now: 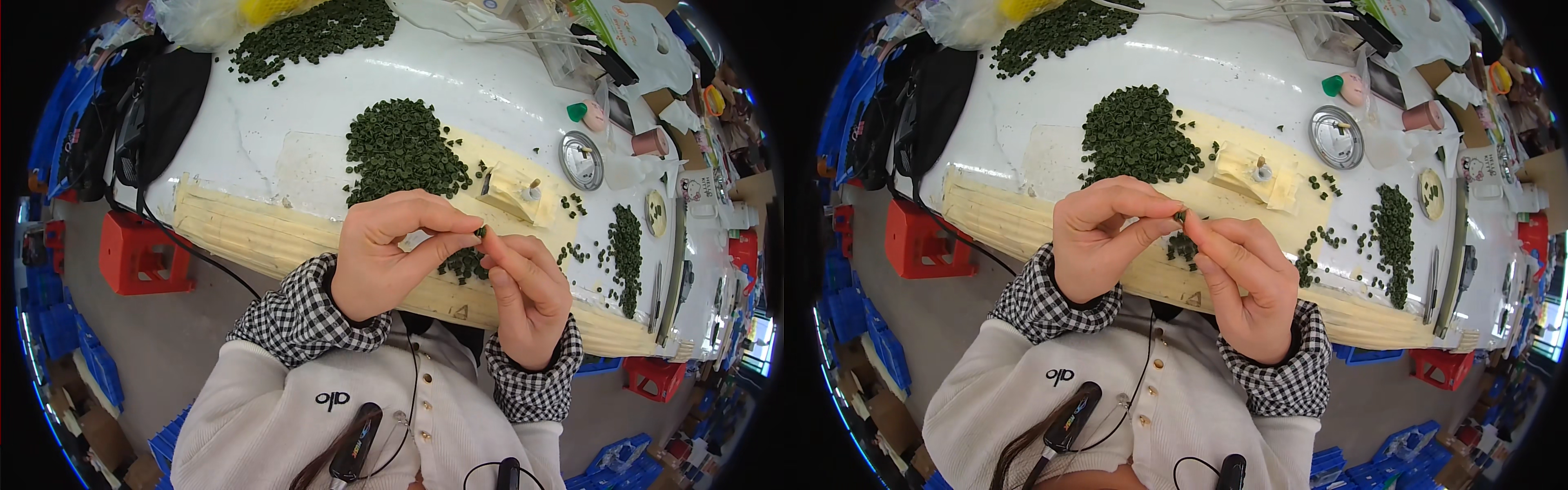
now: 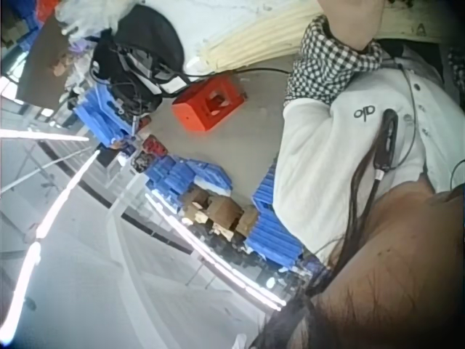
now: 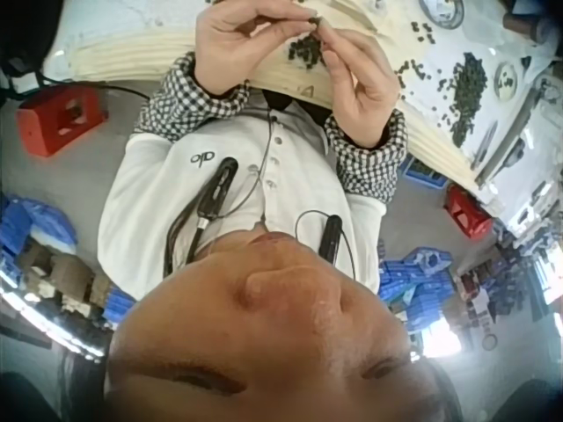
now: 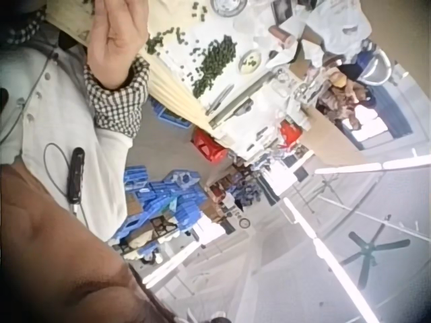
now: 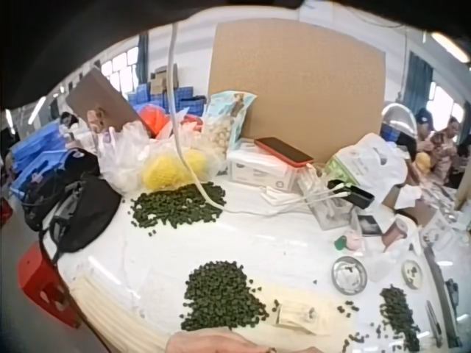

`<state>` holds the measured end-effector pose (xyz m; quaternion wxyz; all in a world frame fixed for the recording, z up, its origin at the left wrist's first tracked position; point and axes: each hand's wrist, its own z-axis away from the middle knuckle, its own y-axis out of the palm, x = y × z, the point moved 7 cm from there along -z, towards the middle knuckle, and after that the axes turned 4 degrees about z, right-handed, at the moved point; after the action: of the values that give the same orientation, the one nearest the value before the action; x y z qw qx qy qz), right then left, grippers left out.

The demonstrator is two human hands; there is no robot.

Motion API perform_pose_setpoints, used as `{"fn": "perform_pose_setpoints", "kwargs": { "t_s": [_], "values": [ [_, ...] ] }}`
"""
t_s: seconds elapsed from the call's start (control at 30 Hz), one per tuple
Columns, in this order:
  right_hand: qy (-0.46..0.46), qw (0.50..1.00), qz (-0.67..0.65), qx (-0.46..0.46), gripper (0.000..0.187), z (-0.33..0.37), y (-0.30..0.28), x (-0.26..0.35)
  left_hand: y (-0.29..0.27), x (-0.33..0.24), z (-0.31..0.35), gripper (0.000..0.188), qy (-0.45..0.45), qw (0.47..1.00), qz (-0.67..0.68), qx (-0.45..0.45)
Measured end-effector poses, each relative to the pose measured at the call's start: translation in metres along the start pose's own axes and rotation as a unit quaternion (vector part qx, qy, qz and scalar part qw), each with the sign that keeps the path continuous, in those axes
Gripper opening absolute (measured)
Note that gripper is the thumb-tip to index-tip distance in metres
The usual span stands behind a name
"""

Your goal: The person is sorting small green plastic toy components at a workbench.

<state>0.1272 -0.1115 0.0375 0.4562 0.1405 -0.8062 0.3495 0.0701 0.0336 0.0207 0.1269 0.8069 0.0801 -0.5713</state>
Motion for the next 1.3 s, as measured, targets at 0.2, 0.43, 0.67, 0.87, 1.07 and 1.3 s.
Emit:
{"fn": "perform_pose_setpoints", "kwargs": {
  "t_s": [0.2, 0.43, 0.67, 0.87, 1.07, 1.3],
  "values": [
    [-0.014, 0.999, 0.031, 0.004, 0.034, 0.001, -0.001, 0.001, 0.002, -0.007, -0.003, 0.022, 0.042, 0.997, -0.062, 0.015],
    [-0.007, 0.994, 0.106, -0.027, 0.028, 0.005, -0.022, 0.001, 0.007, -0.01, -0.004, 0.019, 0.027, 0.987, -0.154, 0.043],
    [0.033, 0.937, 0.339, -0.082, 0.017, 0.034, -0.061, -0.015, -0.004, -0.009, 0.014, 0.019, 0.07, 0.929, -0.356, 0.076],
    [0.019, 0.902, 0.424, -0.077, 0.017, 0.04, -0.045, -0.017, 0.009, -0.005, 0.025, 0.024, 0.114, 0.892, -0.422, 0.112],
    [0.005, 0.888, 0.452, -0.089, 0.014, 0.037, -0.041, -0.016, -0.004, -0.012, 0.02, 0.019, 0.11, 0.911, -0.394, 0.045],
    [0.013, 0.931, 0.338, -0.134, 0.013, 0.038, -0.042, -0.015, -0.016, -0.012, 0.001, 0.01, 0.109, 0.867, -0.487, 0.003]
  ]
}}
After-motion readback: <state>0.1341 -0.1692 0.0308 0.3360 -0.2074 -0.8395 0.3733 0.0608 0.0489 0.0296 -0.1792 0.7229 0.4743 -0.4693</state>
